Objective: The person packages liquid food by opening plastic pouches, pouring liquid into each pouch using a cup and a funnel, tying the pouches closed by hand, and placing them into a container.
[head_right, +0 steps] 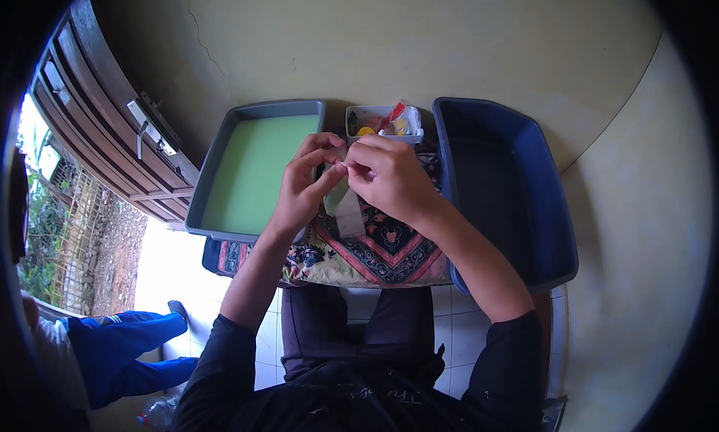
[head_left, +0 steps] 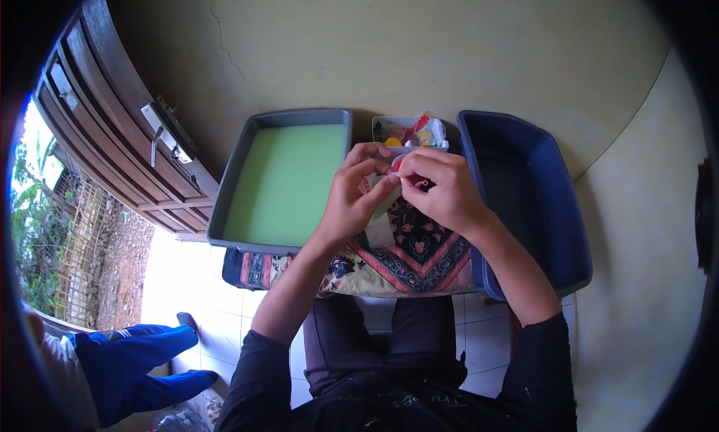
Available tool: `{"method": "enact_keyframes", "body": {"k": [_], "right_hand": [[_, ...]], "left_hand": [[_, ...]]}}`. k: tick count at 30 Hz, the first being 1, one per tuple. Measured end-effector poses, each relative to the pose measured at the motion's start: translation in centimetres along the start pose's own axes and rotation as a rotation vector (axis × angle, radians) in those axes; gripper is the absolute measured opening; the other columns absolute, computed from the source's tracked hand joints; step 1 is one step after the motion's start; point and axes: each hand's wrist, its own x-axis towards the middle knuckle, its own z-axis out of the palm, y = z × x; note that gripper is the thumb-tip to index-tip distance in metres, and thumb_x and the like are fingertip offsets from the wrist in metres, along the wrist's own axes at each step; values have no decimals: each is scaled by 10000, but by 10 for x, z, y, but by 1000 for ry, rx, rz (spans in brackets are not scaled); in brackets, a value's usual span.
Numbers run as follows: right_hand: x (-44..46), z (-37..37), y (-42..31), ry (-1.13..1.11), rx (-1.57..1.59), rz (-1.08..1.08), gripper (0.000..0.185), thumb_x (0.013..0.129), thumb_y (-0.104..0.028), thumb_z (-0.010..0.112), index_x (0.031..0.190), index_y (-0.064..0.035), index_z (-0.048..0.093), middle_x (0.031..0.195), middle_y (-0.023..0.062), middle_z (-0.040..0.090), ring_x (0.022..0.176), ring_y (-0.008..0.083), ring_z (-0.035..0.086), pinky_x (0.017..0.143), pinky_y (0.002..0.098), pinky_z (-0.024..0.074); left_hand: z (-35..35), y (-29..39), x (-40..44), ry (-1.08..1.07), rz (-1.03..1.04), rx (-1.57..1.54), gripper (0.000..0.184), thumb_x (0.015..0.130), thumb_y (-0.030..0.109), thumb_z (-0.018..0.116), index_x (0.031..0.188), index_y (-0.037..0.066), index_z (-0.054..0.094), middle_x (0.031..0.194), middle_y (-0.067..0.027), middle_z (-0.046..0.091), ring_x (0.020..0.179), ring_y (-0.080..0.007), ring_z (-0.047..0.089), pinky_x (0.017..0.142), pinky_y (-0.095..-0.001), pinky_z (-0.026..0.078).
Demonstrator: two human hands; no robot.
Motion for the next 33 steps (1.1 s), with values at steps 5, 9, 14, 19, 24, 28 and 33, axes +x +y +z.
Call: {"method": "enact_keyframes", "body": {"k": [5, 9, 14, 19, 24, 28, 33], "right_hand": [[-2, -4, -3, -24, 284, 199, 107, 756, 23, 674, 793, 11, 575, 788, 79, 604, 673, 154, 636, 628, 258, 520], [-1, -1, 5, 4, 589, 486, 190, 738, 63, 675, 872, -3, 557, 786, 38, 584, 696, 72, 614, 637, 220, 509], [-1, -1, 12, -36, 561, 474, 215, 750, 54, 669, 888, -17, 521, 778, 22, 560, 694, 67, 590, 623, 235, 497], [-1, 6, 0, 32, 155, 255, 212, 758, 56, 645, 902, -16, 507, 767, 63, 554, 665, 129, 589, 613, 264, 490], [-2, 16, -7, 186, 46, 109, 114, 788, 59, 586, 871, 0, 534, 745, 98, 559, 669, 186, 620, 599, 300, 501], [-2, 7, -9, 118, 219, 231, 120, 835, 52, 551, 944, 24, 593, 798, 98, 614, 701, 169, 651, 615, 290, 530], [4, -6, -12, 11, 694, 493, 203, 914, 36, 483, 1068, 78, 608, 907, 106, 649, 771, 161, 680, 697, 272, 584]], "left_hand": [[-2, 5, 4, 45, 81, 166, 137, 807, 89, 671, 873, -25, 632, 1179, -143, 543, 1074, -283, 526, 932, -373, 411], [1, 17, 3, 69, 154, 342, 120, 793, 65, 685, 872, -9, 634, 1190, -142, 551, 1098, -305, 527, 936, -387, 416], [4, 18, 4, 58, 243, 470, 115, 793, 47, 689, 876, 0, 624, 1188, -129, 560, 1101, -310, 536, 928, -381, 423], [9, 14, 5, 91, 225, 415, 103, 798, 7, 663, 869, -21, 594, 1057, -121, 610, 972, -293, 564, 886, -370, 428], [5, 13, 8, 82, 193, 297, 105, 806, 40, 661, 877, -9, 601, 925, -115, 640, 888, -289, 594, 928, -414, 405], [3, 19, 6, 112, 162, 306, 124, 813, 90, 675, 872, 3, 611, 848, -106, 654, 804, -286, 616, 1001, -459, 382], [-1, 24, 6, 121, 150, 289, 114, 814, 81, 678, 872, 3, 617, 829, -102, 648, 756, -248, 598, 970, -441, 410]]}}
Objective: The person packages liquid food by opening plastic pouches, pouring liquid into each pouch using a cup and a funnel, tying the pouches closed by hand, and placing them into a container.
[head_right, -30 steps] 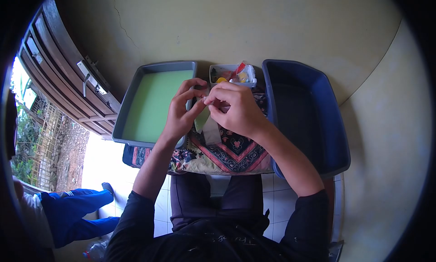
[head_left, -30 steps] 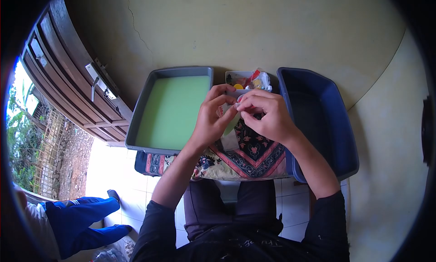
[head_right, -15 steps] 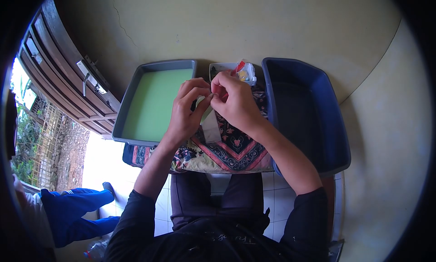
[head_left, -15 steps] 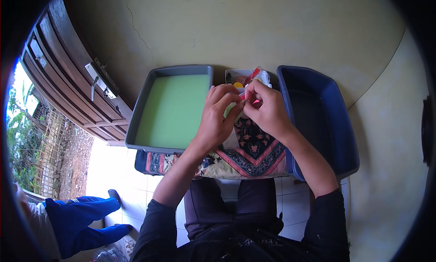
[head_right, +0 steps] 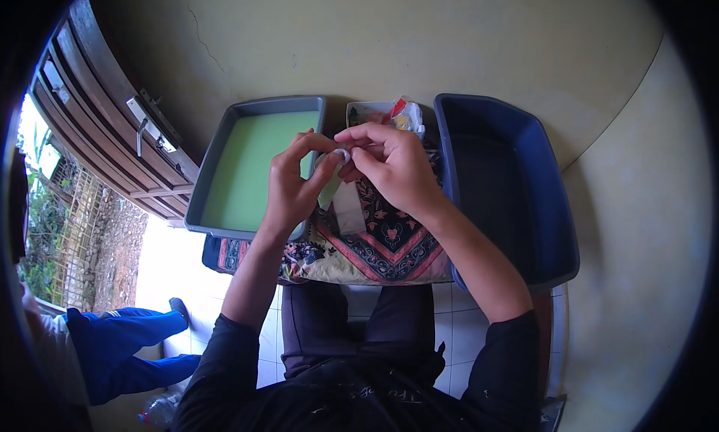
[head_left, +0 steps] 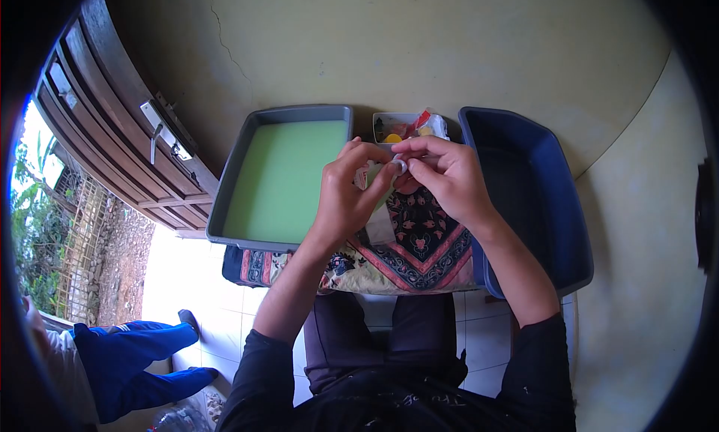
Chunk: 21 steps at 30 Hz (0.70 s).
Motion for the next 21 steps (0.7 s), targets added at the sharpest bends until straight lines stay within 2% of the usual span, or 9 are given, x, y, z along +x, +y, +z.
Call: {"method": "enact_keyframes", "body": {"k": [2, 4, 7, 11, 14, 16, 17, 19, 21], "right_hand": [[1, 2, 2, -15, 0, 26, 191, 907, 46, 499, 1057, 78, 613, 909, 102, 647, 767, 167, 685, 691, 267, 586], [1, 6, 8, 50, -34, -94, 162, 890, 53, 544, 1026, 82, 627, 885, 80, 646, 775, 175, 693, 680, 260, 589], [0, 9, 5, 39, -130, -126, 144, 864, 63, 580, 994, 88, 634, 854, 82, 650, 768, 171, 695, 666, 254, 586], [-1, 12, 2, 72, -324, -283, 117, 855, 47, 595, 956, 90, 637, 820, 112, 656, 732, 173, 698, 631, 255, 575], [-2, 12, 1, 113, -381, -200, 76, 847, 19, 609, 890, 80, 624, 761, 124, 657, 658, 175, 690, 572, 265, 547], [0, 12, -1, 103, -412, -190, 85, 850, -21, 612, 820, 58, 600, 680, 109, 645, 595, 176, 673, 531, 271, 518], [1, 10, -2, 104, -411, -190, 85, 850, -21, 612, 820, 58, 600, 680, 109, 645, 595, 176, 673, 531, 271, 518], [1, 2, -3, -41, -569, -74, 111, 891, -40, 572, 874, 70, 582, 760, 96, 661, 615, 92, 639, 529, 230, 509], [0, 0, -7, -50, -504, -33, 106, 865, -42, 595, 840, 60, 578, 688, 91, 637, 569, 115, 637, 509, 244, 505]], "left_hand": [[1, 0, -1, 15, 24, -6, 112, 814, 77, 680, 872, 3, 619, 825, -104, 643, 743, -235, 590, 932, -416, 436], [5, -2, -3, 76, -49, -109, 111, 812, 70, 682, 874, 2, 621, 814, -109, 631, 739, -224, 591, 808, -354, 467], [5, -2, -5, 110, -57, -93, 113, 809, 70, 685, 876, 2, 623, 805, -107, 622, 742, -213, 589, 710, -315, 457], [7, -2, -9, 129, -26, 3, 119, 819, 72, 684, 891, 1, 621, 799, -110, 617, 751, -212, 592, 706, -308, 460], [10, -6, -13, 107, -116, -137, 123, 843, 81, 678, 898, -7, 613, 801, -90, 625, 778, -168, 595, 713, -285, 463], [8, -3, -14, -11, -312, -381, 131, 883, 44, 642, 983, -22, 589, 946, -58, 633, 907, -93, 565, 816, -231, 443], [8, -1, -14, -11, -312, -381, 131, 883, 44, 642, 983, -22, 589, 946, -58, 633, 907, -93, 565, 816, -231, 443], [9, 2, -14, -23, -363, -650, 187, 881, 35, 640, 1045, -25, 571, 984, -57, 622, 919, -99, 569, 831, -238, 448], [6, 0, -13, -64, -307, -593, 201, 881, 30, 639, 1059, -28, 566, 989, -59, 620, 934, -102, 568, 839, -242, 448]]}}
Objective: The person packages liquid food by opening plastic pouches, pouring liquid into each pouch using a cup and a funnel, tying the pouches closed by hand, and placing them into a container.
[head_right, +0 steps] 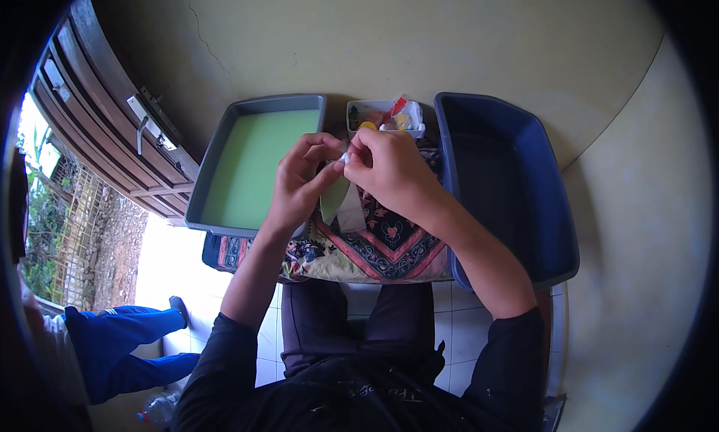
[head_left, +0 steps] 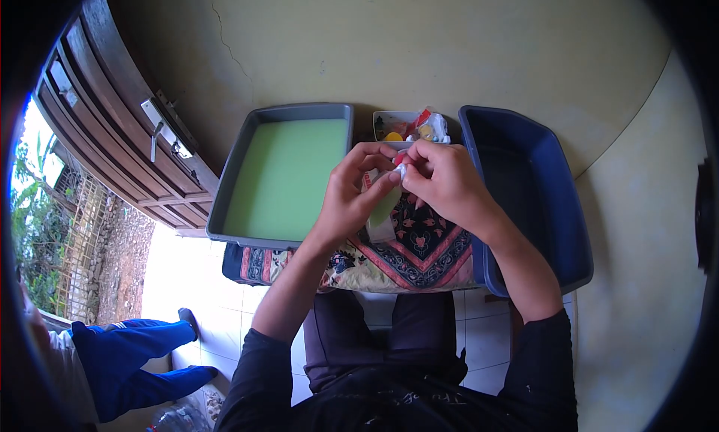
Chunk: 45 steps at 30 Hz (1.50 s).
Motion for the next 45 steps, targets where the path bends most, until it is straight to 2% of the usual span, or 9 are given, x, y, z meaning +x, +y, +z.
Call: {"method": "enact_keyframes", "body": {"k": [1, 8, 10, 14, 17, 27, 32, 33, 45], "right_hand": [[-1, -2, -2, -18, 66, 34, 109, 839, -45, 618, 807, 50, 574, 616, 85, 614, 524, 138, 635, 489, 259, 502], [3, -14, -8, -175, 399, 249, 134, 876, -60, 562, 861, 73, 564, 666, 77, 612, 502, 123, 620, 414, 218, 491], [3, -11, -13, -192, 440, 269, 135, 879, -56, 540, 869, 76, 564, 655, 74, 604, 492, 121, 615, 399, 216, 482], [2, -7, -10, -259, 467, 326, 165, 886, -54, 484, 960, 77, 551, 695, 79, 606, 452, 100, 569, 367, 199, 452], [2, -10, -9, -278, 594, 364, 157, 883, -69, 494, 863, 67, 570, 624, 62, 578, 427, 105, 560, 354, 204, 433], [2, -11, 4, -269, 878, 379, 150, 887, -115, 526, 871, 30, 560, 627, 52, 579, 437, 100, 555, 359, 204, 421], [5, -10, -8, -257, 357, 175, 306, 895, -286, 650, 831, 3, 568, 620, 30, 580, 455, 63, 524, 414, 211, 399], [9, -7, -2, -222, 75, -53, 345, 893, -308, 660, 767, 8, 605, 571, 8, 555, 450, 44, 479, 431, 222, 353], [6, -9, -6, -157, 616, 328, 362, 920, -207, 577, 618, -7, 577, 475, -5, 479, 365, 40, 388, 363, 211, 283]], "left_hand": [[-3, 0, 0, -44, 42, 66, 214, 880, 25, 637, 1073, -32, 561, 994, -62, 618, 948, -104, 567, 847, -245, 448], [-11, 2, -1, -132, 37, 166, 285, 826, 46, 700, 1072, -27, 578, 1001, -75, 619, 929, -126, 562, 850, -273, 453], [-6, 1, 0, -46, 340, 452, 274, 805, 68, 720, 1043, 2, 602, 864, -77, 639, 831, -130, 609, 737, -284, 480], [-3, 2, -1, -29, 397, 496, 245, 802, 64, 721, 1001, -10, 598, 843, -95, 661, 784, -155, 647, 697, -279, 493], [-1, -1, -3, -16, 337, 368, 217, 810, 52, 706, 975, -21, 585, 812, -93, 678, 749, -151, 668, 684, -273, 501], [-3, 5, -7, -90, 18, 44, 180, 897, 16, 600, 1040, -43, 508, 849, -101, 662, 816, -132, 644, 725, -249, 500], [-3, 3, -4, -97, -59, -88, 197, 907, 24, 586, 1064, -40, 484, 897, -102, 659, 851, -141, 643, 755, -252, 500], [-2, 2, -3, -100, -42, -72, 196, 910, 28, 583, 1063, -39, 480, 898, -101, 658, 844, -138, 641, 757, -255, 499], [8, 6, -10, -52, -107, -163, 184, 913, 84, 604, 1045, -34, 555, 837, -86, 668, 806, -107, 627, 715, -253, 493]]}}
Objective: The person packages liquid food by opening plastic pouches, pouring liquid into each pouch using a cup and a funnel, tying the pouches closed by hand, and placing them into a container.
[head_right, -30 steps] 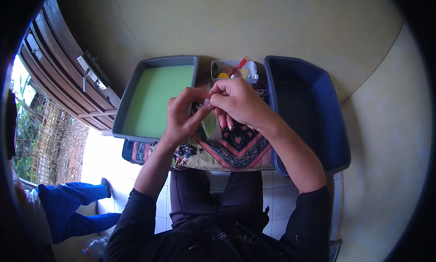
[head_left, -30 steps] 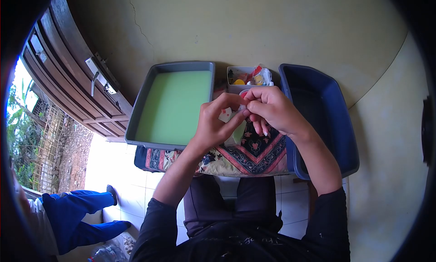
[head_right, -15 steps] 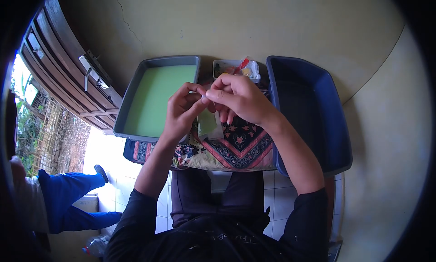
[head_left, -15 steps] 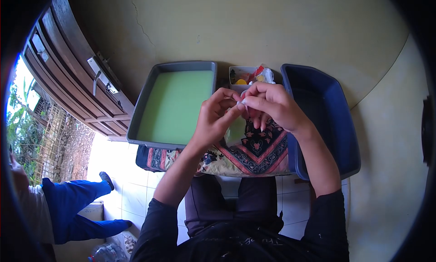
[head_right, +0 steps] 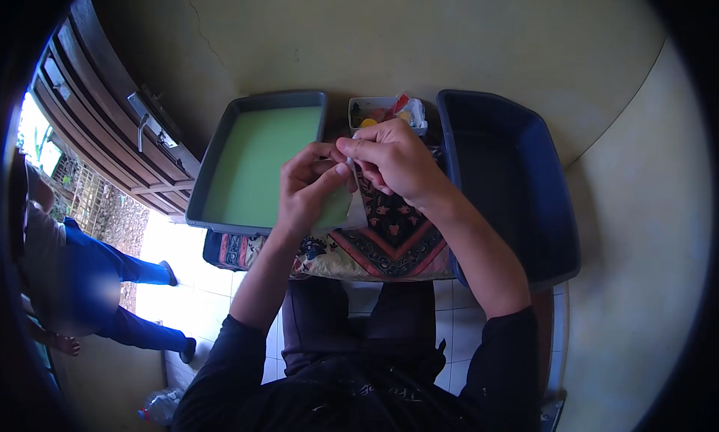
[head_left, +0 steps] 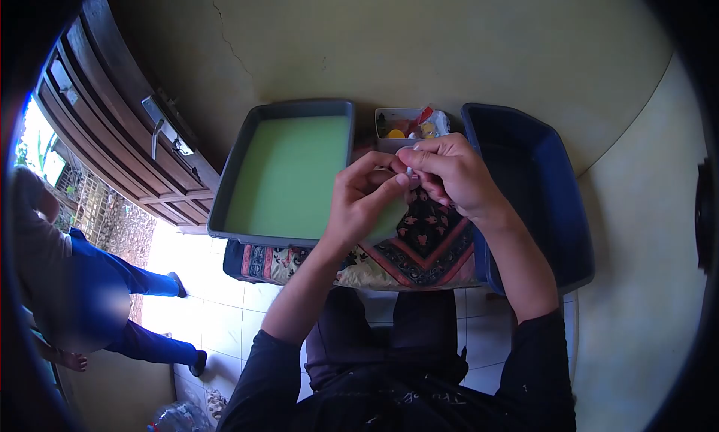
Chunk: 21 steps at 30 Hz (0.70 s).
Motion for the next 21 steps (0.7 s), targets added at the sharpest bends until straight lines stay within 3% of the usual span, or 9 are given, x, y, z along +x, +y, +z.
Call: {"method": "enact_keyframes", "body": {"k": [4, 10, 13, 17, 19, 21], "right_hand": [[1, 0, -6, 2, -59, 13, 404, 916, -215, 577, 561, -30, 525, 454, -8, 455, 354, 42, 389, 346, 207, 271], [2, 4, -8, 54, -224, -47, 357, 900, -193, 585, 625, 31, 625, 432, 5, 462, 352, 49, 402, 345, 220, 276], [2, 3, -7, 79, -247, -88, 324, 885, -185, 592, 682, 57, 660, 435, 15, 475, 335, 59, 394, 342, 227, 268], [1, 4, -8, 67, -150, -76, 342, 872, -184, 592, 603, 26, 613, 424, 18, 463, 316, 66, 375, 340, 231, 255], [0, 3, -7, 66, -115, -58, 360, 871, -187, 591, 570, 13, 588, 421, 19, 461, 313, 66, 369, 340, 232, 253], [0, 3, -5, 59, -75, -55, 322, 896, -205, 588, 648, 0, 603, 422, -8, 426, 310, 41, 335, 317, 213, 243]], "left_hand": [[1, 0, 1, 48, -20, 35, 246, 909, 132, 628, 1069, -42, 560, 853, -85, 677, 780, -101, 629, 693, -244, 488], [-2, 6, 9, 41, -33, 324, 236, 895, 147, 645, 1019, -54, 651, 817, -61, 690, 788, -81, 615, 698, -226, 475], [3, 12, 7, 93, -54, 321, 210, 891, 141, 647, 965, -49, 695, 803, -67, 697, 783, -75, 606, 694, -233, 473], [2, 6, 6, 71, 20, 229, 218, 885, 143, 655, 995, -39, 704, 832, -75, 702, 769, -73, 598, 695, -235, 472], [5, 8, 4, 85, -35, 227, 210, 907, 172, 618, 883, -18, 704, 744, -33, 641, 700, -81, 561, 639, -237, 436], [5, 4, 2, 93, -24, 228, 212, 906, 175, 622, 894, -18, 707, 741, -34, 638, 698, -83, 561, 637, -238, 435]]}}
